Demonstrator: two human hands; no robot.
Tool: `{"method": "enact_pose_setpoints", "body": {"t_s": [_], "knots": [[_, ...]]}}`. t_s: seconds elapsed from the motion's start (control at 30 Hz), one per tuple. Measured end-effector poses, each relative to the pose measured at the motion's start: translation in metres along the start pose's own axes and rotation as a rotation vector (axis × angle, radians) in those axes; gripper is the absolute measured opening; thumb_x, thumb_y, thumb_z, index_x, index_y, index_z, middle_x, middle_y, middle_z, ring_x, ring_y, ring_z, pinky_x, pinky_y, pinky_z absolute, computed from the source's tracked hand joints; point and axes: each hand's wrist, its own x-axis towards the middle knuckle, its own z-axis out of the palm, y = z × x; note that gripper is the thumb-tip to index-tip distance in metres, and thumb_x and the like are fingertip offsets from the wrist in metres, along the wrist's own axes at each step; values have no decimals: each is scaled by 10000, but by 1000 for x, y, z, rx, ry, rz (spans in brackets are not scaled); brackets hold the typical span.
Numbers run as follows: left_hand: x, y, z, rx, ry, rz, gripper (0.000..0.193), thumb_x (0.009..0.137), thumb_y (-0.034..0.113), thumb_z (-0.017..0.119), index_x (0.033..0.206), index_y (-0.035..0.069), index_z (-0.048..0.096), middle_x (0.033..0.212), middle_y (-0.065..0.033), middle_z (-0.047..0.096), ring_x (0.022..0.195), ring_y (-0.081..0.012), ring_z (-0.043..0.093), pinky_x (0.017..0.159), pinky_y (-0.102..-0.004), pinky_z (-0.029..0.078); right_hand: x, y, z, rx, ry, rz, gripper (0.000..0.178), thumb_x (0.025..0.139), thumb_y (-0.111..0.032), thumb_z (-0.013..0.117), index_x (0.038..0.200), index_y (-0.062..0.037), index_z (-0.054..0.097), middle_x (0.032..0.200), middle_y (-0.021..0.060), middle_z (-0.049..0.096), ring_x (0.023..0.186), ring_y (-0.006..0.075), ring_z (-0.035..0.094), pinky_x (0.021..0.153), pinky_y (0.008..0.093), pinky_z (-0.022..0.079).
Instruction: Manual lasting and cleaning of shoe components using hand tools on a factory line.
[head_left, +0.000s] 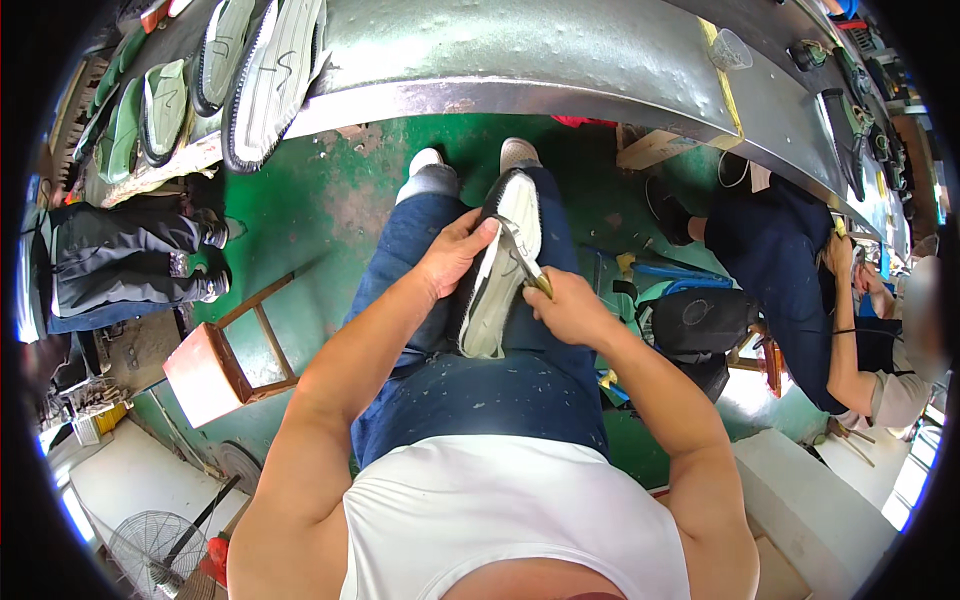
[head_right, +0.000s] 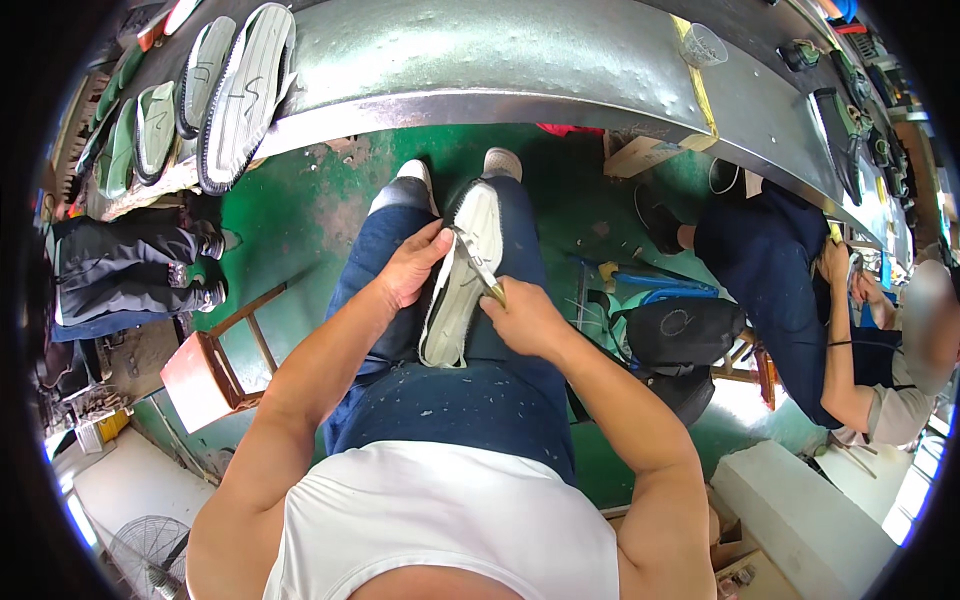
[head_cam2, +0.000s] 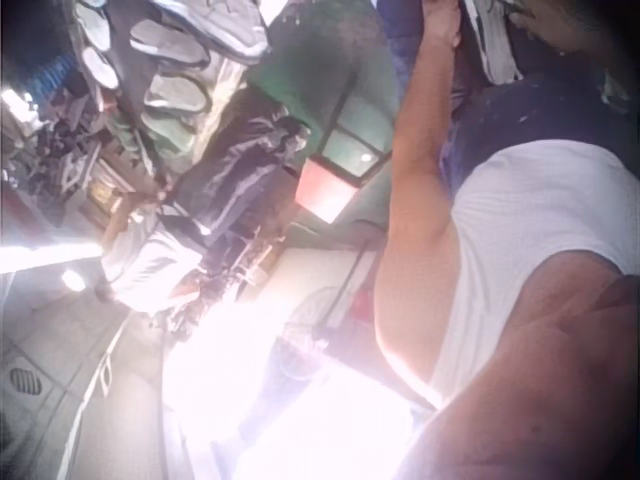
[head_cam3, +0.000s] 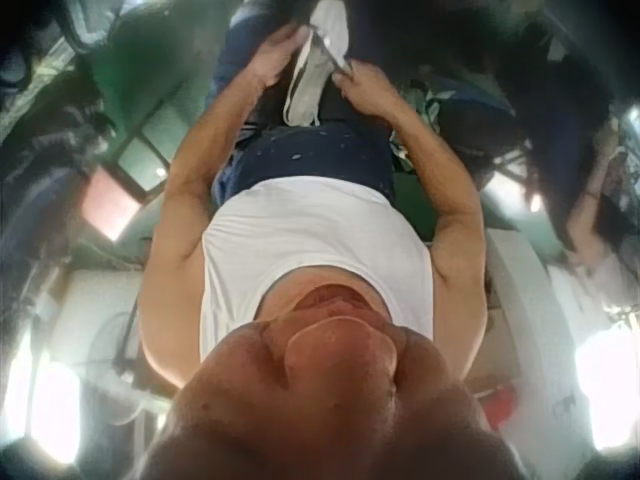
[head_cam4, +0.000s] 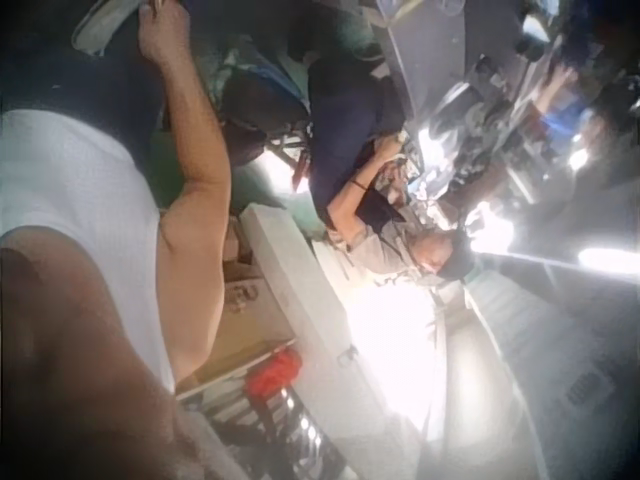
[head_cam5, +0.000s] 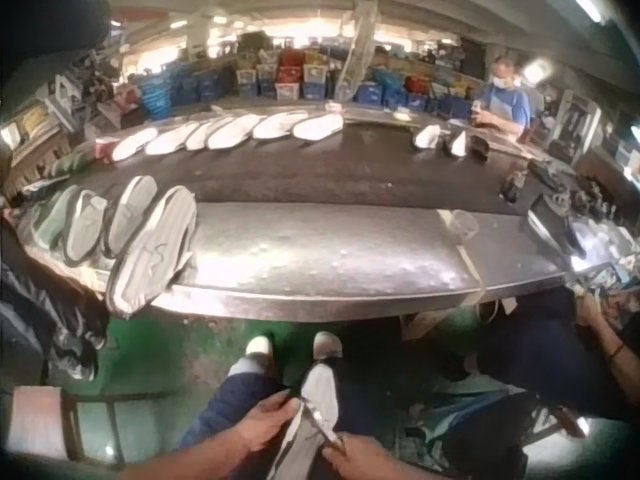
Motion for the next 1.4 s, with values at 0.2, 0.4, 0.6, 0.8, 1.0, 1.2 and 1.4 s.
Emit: {"method": "enact_pose_setpoints", "body": {"t_s": [0.2, 0.4, 0.6, 0.8, 1.0, 1.2, 1.4], "knots": [[-2, 4, 12, -13, 63, -61, 648, 914, 344, 731, 1425, 37, 478, 1257, -82, 633, 1133, -190, 611, 991, -356, 491, 4, 7, 14, 621, -145, 183, 272, 1009, -258, 541, 863, -33, 582, 689, 42, 606, 470, 91, 470, 429, 265, 384], [0, 23, 33, 43, 126, -130, 601, 886, 244, 742, 1372, -17, 504, 1169, -120, 665, 1031, -208, 656, 922, -369, 525, 0, 40, 29, 1040, -254, 239, 258, 1019, -279, 558, 975, -27, 591, 787, 41, 618, 594, 93, 552, 401, 215, 343], [20, 14, 29, 327, 274, -171, 689, 829, 273, 732, 1351, -104, 487, 1197, -208, 649, 1025, -261, 667, 897, -346, 526, -16, 72, -25, 920, -416, 217, 370, 1011, -302, 579, 1130, 48, 570, 933, 105, 659, 794, 202, 694, 499, 285, 564], [17, 18, 42, 448, 253, -165, 593, 870, 229, 725, 1325, -71, 491, 1166, -183, 650, 1022, -235, 670, 878, -363, 550, 5, 23, -44, 340, 137, -169, 431, 1046, -379, 453, 983, 29, 576, 800, 105, 659, 674, 190, 663, 592, 329, 516], [13, 32, 40, 451, 143, -243, 592, 862, 232, 737, 1323, -59, 505, 1188, -169, 652, 1057, -236, 658, 938, -369, 523, 23, 11, -47, 26, 30, -124, 425, 1042, -338, 454, 843, 18, 572, 718, 90, 635, 631, 167, 633, 611, 326, 497], [13, 40, 31, 368, 43, -313, 606, 864, 257, 753, 1337, -32, 509, 1213, -144, 651, 1083, -235, 647, 981, -378, 498, 6, 27, -53, 104, -4, 65, 289, 949, -271, 570, 875, 6, 604, 733, 98, 669, 653, 202, 653, 648, 359, 511], [15, 45, 29, 398, 23, -353, 646, 856, 288, 768, 1359, -6, 489, 1241, -152, 630, 1132, -240, 615, 974, -400, 488, -40, 36, -33, -322, -88, -354, 393, 909, -150, 620, 1223, 75, 545, 1016, 247, 656, 959, 342, 659, 836, 411, 524]]}}
